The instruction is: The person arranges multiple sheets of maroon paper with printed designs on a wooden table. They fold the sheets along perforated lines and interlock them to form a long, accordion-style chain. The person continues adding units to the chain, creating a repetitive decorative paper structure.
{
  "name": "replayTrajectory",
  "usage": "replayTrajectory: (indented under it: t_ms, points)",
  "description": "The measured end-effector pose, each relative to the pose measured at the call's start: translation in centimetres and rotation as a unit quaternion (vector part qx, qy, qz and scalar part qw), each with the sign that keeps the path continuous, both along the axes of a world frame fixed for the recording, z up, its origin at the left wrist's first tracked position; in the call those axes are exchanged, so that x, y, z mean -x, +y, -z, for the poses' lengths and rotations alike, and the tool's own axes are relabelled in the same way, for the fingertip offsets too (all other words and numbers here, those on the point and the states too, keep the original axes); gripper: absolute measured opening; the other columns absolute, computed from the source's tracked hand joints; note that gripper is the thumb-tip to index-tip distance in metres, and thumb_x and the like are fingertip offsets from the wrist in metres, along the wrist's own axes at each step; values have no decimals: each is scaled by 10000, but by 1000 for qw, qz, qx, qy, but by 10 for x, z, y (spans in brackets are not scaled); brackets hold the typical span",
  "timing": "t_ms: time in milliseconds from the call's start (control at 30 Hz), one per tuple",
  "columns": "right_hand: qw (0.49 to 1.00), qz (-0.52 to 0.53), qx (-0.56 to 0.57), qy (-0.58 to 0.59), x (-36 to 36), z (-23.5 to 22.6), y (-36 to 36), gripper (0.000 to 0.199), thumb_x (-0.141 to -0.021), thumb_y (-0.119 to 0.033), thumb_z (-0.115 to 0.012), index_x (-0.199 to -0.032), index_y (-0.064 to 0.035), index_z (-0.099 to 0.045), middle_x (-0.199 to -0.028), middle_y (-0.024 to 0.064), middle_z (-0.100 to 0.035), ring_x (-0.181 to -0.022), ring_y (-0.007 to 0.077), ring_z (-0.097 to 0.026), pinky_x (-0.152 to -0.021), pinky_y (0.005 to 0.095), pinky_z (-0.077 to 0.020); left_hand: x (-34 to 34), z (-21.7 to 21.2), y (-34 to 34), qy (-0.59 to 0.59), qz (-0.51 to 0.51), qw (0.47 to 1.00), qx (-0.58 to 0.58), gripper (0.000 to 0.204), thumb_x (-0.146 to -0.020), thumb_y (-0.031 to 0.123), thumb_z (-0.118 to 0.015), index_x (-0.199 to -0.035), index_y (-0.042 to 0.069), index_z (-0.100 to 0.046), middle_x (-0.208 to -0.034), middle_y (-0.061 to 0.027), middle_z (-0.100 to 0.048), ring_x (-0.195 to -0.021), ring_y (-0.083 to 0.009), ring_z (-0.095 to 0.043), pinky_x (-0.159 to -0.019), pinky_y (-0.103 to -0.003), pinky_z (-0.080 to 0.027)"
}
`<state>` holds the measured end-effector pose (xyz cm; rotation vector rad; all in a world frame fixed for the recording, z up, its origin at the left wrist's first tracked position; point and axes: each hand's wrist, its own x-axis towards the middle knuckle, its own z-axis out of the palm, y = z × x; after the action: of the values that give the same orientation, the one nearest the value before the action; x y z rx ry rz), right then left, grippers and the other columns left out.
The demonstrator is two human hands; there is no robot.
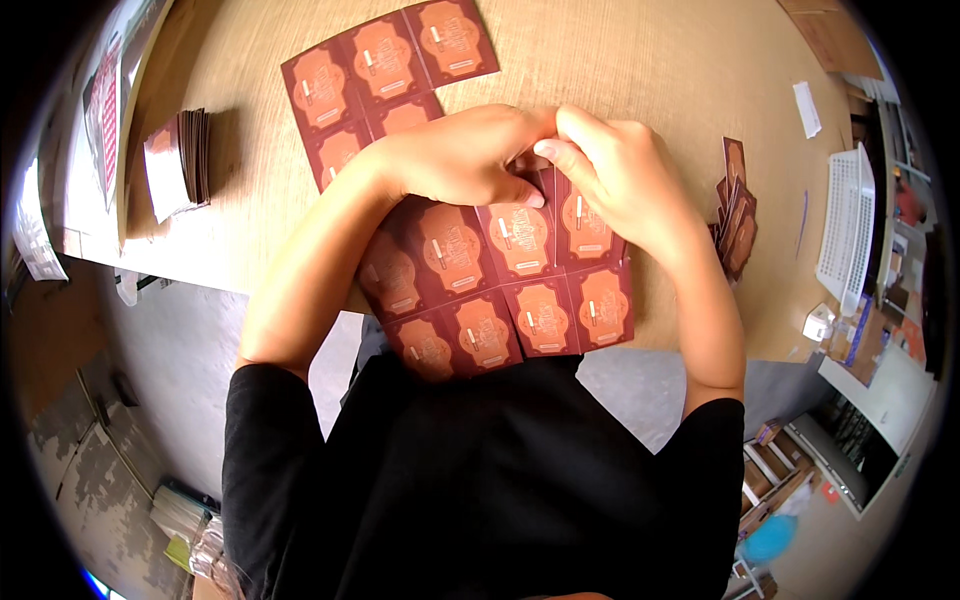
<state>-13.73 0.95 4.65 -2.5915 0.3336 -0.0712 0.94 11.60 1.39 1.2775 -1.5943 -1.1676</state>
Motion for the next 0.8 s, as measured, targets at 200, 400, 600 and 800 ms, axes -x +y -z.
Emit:
replayTrajectory:
  t_ms: [200,400,600,800]
  points:
    - [990,-43,120,-68,11,14,5,280,-804,-306,-605,-707,-66,-498,-516,76,-535,-490,234,-569,-432,343,-436,6,6,0,-77,-9,996,46,345,-666,180,-716,-891,-1,-528,-731,-155,-587,-726,-325,-576,-637,-379,-439]
    - [992,-64,92,-54,33,14,-4,337,-815,-274,-604,-594,-58,-470,-497,64,-495,-467,190,-557,-403,319,-407,18,17,5,-232,1,962,145,274,-716,280,-672,-771,38,-554,-650,-124,-547,-661,-324,-553,-580,-392,-434]
    - [980,138,-63,-131,79,4,-10,306,-872,-123,-536,-639,-2,-379,-506,48,-291,-448,127,-276,-409,269,-262,21,16,0,-232,-37,959,157,281,-769,319,-605,-775,43,-553,-629,-121,-528,-640,-312,-547,-570,-396,-427]
    - [971,181,-72,-138,77,3,-13,328,-886,-141,-526,-635,-4,-366,-532,52,-258,-473,100,-262,-420,262,-259,24,15,3,-235,-55,957,161,288,-808,345,-549,-799,58,-561,-640,-134,-560,-673,-317,-569,-592,-400,-445]
